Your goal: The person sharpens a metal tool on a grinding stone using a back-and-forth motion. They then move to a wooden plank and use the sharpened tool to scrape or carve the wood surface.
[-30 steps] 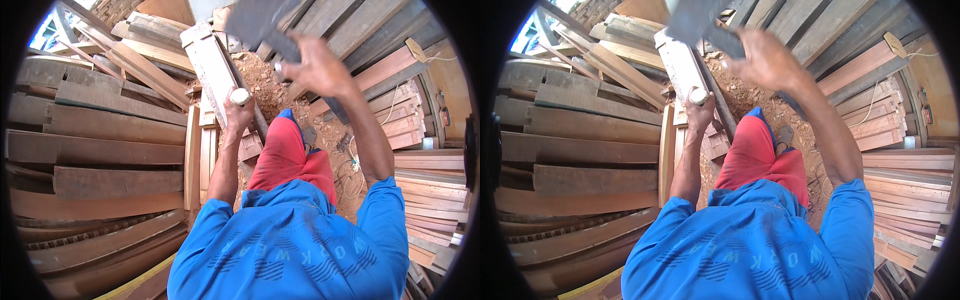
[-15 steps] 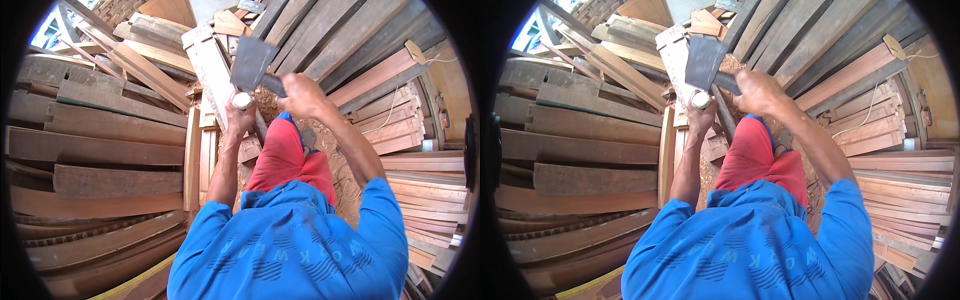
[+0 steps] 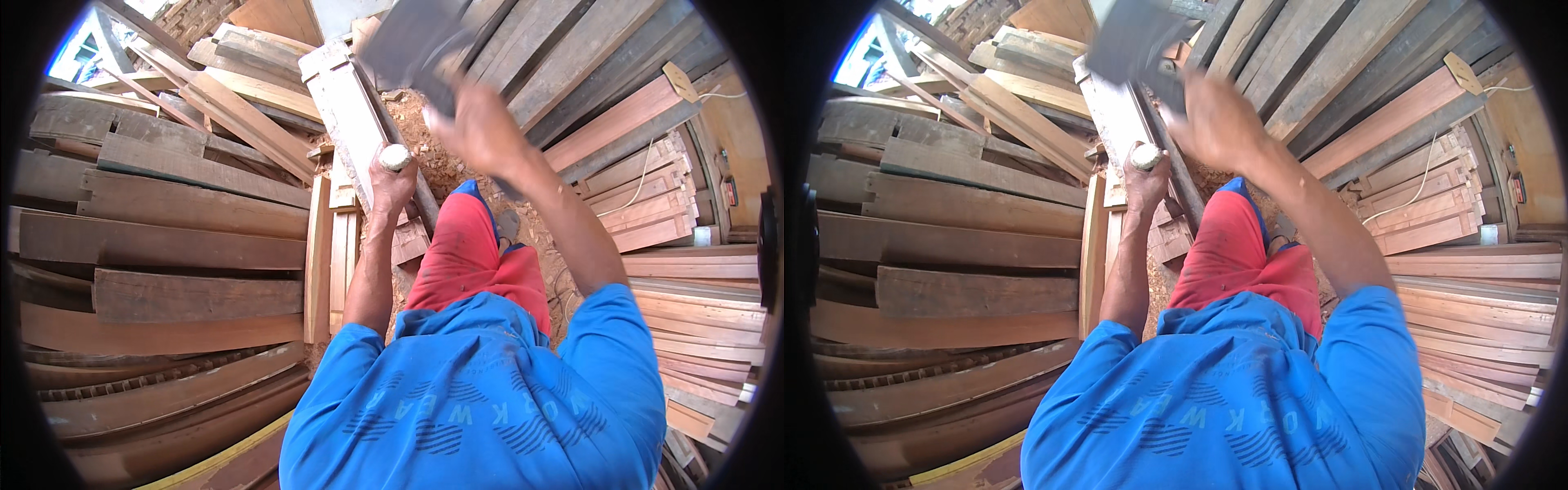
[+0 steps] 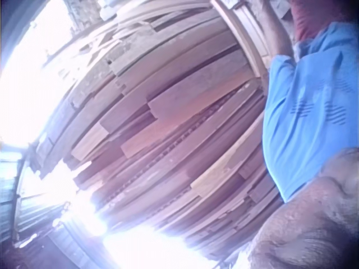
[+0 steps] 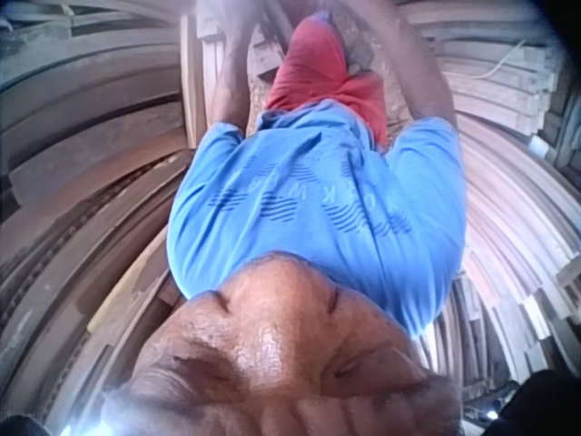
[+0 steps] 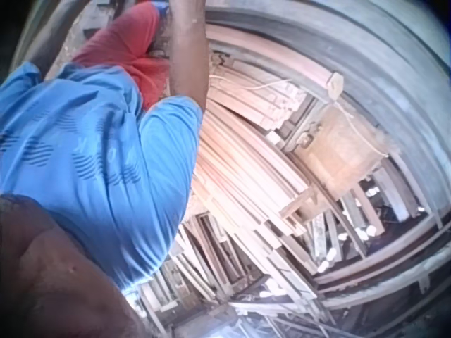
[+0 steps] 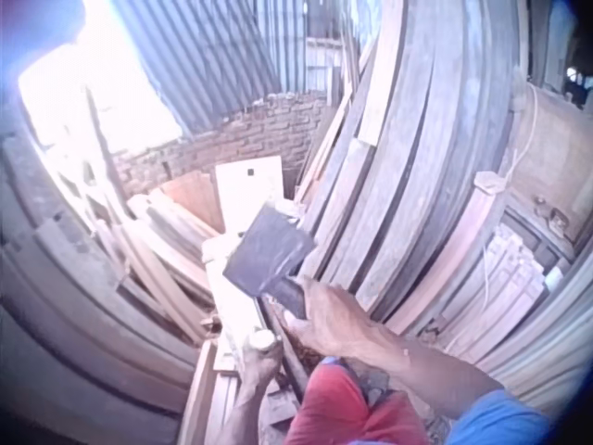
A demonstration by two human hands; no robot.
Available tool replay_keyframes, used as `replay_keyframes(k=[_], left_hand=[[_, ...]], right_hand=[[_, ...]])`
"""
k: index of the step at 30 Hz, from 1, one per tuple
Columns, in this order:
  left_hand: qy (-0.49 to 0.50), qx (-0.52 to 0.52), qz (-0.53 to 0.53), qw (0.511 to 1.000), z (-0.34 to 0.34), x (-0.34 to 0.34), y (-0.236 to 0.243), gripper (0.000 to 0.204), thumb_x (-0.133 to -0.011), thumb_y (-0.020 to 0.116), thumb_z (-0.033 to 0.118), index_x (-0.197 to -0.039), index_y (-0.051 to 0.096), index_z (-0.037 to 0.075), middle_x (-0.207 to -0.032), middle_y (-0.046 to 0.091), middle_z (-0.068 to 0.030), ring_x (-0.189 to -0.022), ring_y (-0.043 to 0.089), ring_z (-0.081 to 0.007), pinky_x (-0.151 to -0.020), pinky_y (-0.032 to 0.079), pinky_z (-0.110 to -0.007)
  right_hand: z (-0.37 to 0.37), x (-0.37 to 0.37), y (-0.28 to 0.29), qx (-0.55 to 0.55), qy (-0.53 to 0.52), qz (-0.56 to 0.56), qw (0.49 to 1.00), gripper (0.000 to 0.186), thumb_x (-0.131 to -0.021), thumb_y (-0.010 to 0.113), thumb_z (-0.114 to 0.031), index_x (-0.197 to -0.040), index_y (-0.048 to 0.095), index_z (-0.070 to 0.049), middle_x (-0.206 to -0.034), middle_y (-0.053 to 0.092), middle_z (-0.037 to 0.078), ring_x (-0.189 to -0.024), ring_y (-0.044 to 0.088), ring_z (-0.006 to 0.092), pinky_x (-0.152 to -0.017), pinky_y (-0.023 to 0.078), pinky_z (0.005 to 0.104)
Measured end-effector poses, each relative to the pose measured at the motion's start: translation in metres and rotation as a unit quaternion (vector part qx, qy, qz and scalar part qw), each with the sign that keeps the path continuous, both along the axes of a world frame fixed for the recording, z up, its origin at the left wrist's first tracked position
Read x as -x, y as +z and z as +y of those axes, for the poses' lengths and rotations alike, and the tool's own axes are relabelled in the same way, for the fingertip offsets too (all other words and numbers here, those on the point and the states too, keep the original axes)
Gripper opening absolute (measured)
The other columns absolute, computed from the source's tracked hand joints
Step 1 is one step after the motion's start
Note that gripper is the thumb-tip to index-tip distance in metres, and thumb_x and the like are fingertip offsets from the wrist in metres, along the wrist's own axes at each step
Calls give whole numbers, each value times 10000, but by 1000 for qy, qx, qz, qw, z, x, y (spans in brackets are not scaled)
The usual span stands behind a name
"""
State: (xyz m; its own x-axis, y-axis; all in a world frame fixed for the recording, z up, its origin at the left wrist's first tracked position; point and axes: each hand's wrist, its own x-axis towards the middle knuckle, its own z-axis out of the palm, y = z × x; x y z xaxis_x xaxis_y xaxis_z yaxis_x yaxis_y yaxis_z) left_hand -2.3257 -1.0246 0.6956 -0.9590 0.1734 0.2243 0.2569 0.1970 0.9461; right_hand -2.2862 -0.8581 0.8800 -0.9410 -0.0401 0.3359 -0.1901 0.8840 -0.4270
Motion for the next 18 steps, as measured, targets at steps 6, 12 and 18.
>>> replay_keyframes(k=[6,12,18], left_hand=[[11,-54,-25,998,-9,-20,-7,208,-881,750,122,-899,569,23,-786,610,-53,-740,588,-141,-677,497,-316],[78,-105,67,989,-40,-17,10,196,-872,758,44,-923,571,16,-733,580,-14,-684,603,-114,-631,498,-260],[76,17,112,991,-64,3,21,190,-911,736,42,-939,548,43,-685,619,-8,-591,625,-66,-500,494,-210]], right_hand=[[10,-41,-44,145,74,-158,974,488,-814,782,-249,-1177,630,40,-840,711,185,-790,686,355,-733,548,464],[-30,-112,-65,346,53,-50,936,211,-828,777,-154,-881,615,-30,-798,636,91,-695,603,196,-711,503,353],[-28,-147,-118,320,81,-52,942,191,-858,744,-71,-870,553,-69,-827,580,25,-760,573,110,-735,476,301]])
